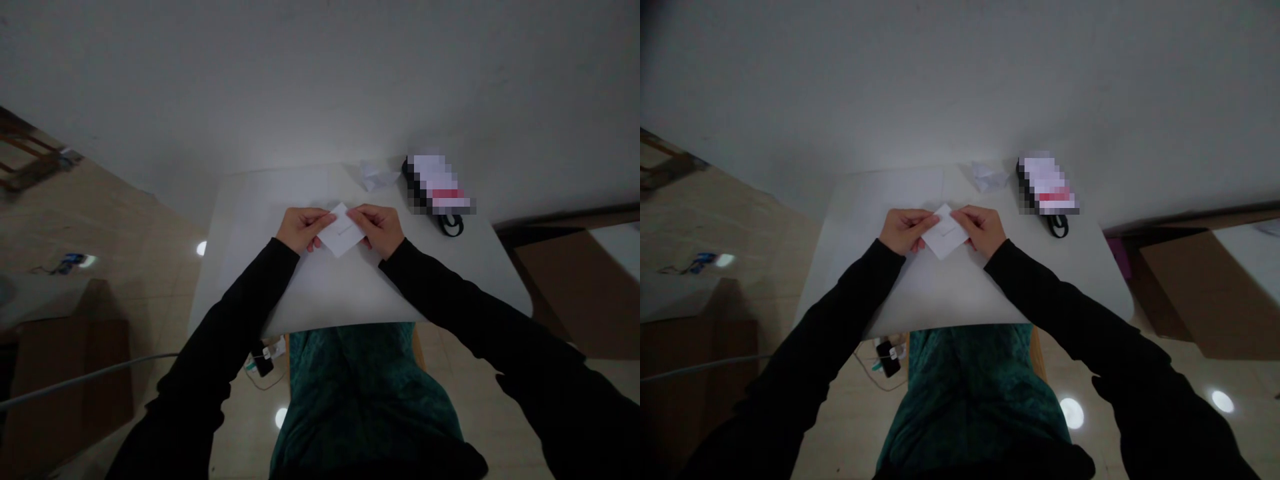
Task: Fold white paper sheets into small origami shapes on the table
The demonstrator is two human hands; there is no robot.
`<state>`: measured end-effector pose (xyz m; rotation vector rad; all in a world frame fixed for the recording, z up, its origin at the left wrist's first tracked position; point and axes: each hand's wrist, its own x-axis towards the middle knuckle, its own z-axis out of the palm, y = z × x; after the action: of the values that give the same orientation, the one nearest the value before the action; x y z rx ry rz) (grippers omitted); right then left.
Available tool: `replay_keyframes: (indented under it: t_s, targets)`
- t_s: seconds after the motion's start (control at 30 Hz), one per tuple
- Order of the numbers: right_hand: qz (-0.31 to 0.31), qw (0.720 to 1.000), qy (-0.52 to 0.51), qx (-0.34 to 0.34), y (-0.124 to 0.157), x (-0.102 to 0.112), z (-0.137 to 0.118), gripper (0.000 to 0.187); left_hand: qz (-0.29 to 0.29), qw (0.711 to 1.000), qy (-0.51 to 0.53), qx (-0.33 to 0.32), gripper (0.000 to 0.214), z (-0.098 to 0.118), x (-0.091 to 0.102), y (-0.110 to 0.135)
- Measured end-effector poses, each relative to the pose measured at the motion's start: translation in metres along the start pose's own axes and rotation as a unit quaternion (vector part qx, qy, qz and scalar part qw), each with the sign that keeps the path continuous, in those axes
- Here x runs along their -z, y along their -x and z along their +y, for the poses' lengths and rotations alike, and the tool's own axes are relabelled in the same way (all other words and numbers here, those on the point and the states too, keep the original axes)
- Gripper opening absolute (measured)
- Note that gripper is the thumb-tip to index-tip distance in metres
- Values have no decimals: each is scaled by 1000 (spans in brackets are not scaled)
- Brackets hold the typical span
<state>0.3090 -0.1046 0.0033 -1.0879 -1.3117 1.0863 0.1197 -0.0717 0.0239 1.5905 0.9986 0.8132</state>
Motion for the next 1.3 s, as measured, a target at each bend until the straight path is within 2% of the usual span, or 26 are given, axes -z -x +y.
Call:
replay_keyframes:
  t_s: [0.13,0.2,0.47,0.6,0.77,0.93,1.03,1.2,1.3]
  targets:
    - [-3,1000,7,7,2,-1,-2,29,-62,997,11,33,40,-5,-1,0]
    - [-17,1000,13,13,3,0,-2,28,-74,997,12,31,40,-6,-3,0]
    - [-26,999,-19,27,4,-4,2,29,45,998,20,-49,31,-7,-18,4]
    - [-23,999,-23,25,6,-5,-1,31,74,995,22,-61,30,-8,-22,4]
    - [-54,998,-34,3,8,-5,-3,37,129,984,-13,-124,23,-13,-22,-1]
    - [-46,998,-37,-3,8,-8,-4,38,152,980,-1,-129,23,-13,-23,-3]
    - [-25,999,-48,-6,7,-6,-5,44,108,986,11,-128,23,-8,-14,-2]
    - [18,998,-58,-21,2,3,-3,47,-49,994,29,-88,41,2,5,5]
    - [15,997,-71,-24,1,6,-2,44,-76,993,28,-85,41,1,4,9]
